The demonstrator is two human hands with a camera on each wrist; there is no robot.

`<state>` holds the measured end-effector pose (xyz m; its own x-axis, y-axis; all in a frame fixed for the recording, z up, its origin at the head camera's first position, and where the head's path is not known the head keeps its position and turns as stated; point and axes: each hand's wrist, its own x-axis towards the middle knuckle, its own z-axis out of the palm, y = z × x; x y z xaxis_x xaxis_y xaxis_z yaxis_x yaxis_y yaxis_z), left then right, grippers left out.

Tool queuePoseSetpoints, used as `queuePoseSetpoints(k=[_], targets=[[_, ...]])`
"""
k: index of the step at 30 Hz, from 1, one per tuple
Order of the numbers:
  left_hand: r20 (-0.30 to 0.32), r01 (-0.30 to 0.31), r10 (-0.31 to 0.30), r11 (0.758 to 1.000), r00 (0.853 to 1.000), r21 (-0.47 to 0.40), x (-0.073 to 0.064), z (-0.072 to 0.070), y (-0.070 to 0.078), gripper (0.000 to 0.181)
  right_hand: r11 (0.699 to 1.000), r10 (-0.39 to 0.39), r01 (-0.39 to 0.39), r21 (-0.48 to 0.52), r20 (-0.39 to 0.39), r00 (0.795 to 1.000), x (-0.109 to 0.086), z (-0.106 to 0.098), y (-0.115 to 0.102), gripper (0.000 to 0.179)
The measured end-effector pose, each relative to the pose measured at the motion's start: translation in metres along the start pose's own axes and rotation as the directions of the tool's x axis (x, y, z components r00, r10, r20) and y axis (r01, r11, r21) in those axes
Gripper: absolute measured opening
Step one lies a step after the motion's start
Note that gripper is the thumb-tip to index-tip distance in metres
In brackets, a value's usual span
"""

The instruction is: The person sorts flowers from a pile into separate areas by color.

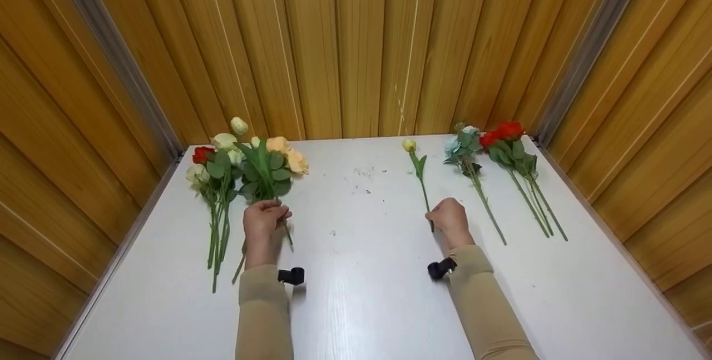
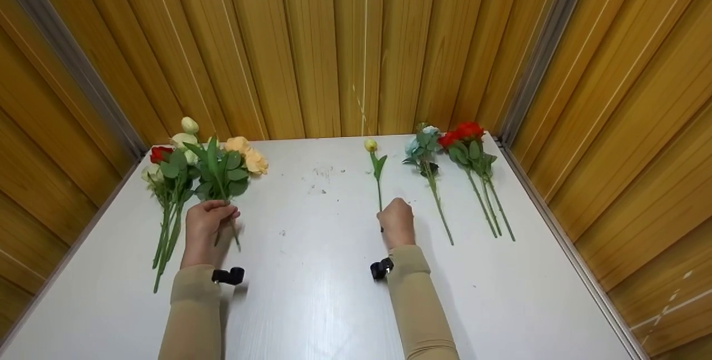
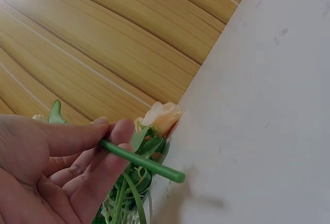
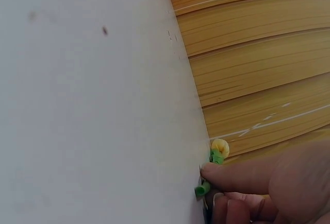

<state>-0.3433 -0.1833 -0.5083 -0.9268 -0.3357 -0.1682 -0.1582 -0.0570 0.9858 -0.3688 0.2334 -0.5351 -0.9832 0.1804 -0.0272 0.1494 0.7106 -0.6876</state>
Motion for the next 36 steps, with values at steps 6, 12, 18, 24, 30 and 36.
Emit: queuePoseSetpoints(k=[6,12,18,24,30,36], targets=[[0.030,-0.046,0.046,0.999,0.998,-0.007,-0.006,0.018,0.006,0.033,1.000,0.008,-0.008,0.009,0.002,1.000,0.000,-0.001,-0.001,0.015],[0.056,-0.074,0.073,0.997,0.996,0.004,-0.011,0.035,0.007,0.027,0.998,-0.001,0.004,0.056,-0.044,0.999,-0.003,0.002,-0.014,0.019],[0.107,-0.096,0.093,0.995,0.990,0.023,-0.016,0.053,0.007,0.023,0.975,-0.060,0.048,0.216,0.052,0.997,-0.014,0.021,-0.042,0.014],[0.170,-0.100,0.096,0.995,0.981,0.012,-0.023,0.071,0.006,0.022,0.903,-0.175,0.088,0.421,0.173,0.969,-0.036,0.055,-0.072,0.013],[0.229,-0.107,0.105,0.994,0.968,-0.005,-0.030,0.092,0.003,0.022,0.823,-0.300,0.086,0.561,0.300,0.906,-0.059,0.083,-0.088,0.028],[0.251,-0.137,0.134,0.991,0.959,-0.007,-0.039,0.108,-0.002,0.020,0.740,-0.317,0.022,0.672,0.319,0.893,-0.074,0.101,-0.092,0.032]])
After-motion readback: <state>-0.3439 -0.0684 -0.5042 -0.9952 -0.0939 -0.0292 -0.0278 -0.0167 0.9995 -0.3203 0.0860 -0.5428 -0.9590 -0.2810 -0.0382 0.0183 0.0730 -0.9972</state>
